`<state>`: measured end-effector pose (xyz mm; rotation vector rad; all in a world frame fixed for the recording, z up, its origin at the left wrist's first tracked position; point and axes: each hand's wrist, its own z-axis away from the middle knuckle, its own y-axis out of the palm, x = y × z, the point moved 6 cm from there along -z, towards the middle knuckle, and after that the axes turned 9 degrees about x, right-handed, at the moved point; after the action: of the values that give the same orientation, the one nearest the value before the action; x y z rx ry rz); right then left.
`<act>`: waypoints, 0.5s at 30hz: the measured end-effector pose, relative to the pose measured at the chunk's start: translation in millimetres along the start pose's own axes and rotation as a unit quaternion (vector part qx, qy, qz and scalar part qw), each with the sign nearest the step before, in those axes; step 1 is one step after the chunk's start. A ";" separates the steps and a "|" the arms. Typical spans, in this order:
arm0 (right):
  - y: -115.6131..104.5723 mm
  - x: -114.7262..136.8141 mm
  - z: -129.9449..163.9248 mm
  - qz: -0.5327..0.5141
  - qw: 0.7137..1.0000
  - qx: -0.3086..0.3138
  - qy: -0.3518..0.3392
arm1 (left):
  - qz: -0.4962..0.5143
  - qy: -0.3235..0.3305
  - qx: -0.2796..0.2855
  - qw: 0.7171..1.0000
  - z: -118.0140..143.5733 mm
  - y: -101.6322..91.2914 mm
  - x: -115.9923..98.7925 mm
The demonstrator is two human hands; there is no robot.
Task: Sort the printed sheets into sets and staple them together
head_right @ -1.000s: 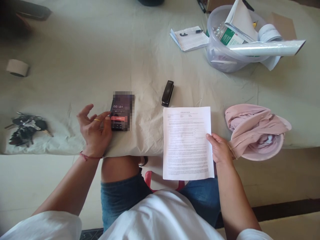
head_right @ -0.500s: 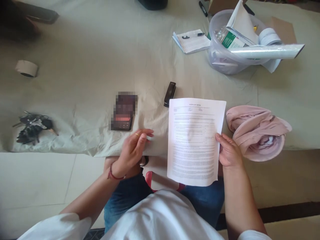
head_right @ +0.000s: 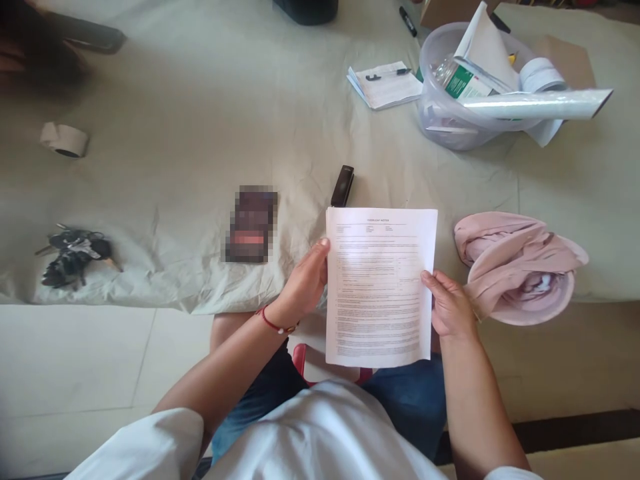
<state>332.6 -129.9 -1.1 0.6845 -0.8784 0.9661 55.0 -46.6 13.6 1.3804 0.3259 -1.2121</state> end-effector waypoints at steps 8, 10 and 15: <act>19.5 69.4 2.3 -0.040 0.965 -0.044 -0.257 | -0.140 0.169 0.083 0.972 -28.9 47.5 -77.5; 25.3 93.2 0.5 -0.062 0.939 -0.035 -0.337 | -0.165 0.211 0.108 0.957 -29.9 61.4 -99.9; 34.6 115.6 -7.8 -0.062 0.899 -0.005 -0.433 | -0.237 0.273 0.131 0.923 -28.3 65.9 -117.6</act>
<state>337.6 -62.6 99.2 1.1795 -1.5899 0.5098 70.9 14.5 135.9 1.9443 0.9641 -1.2649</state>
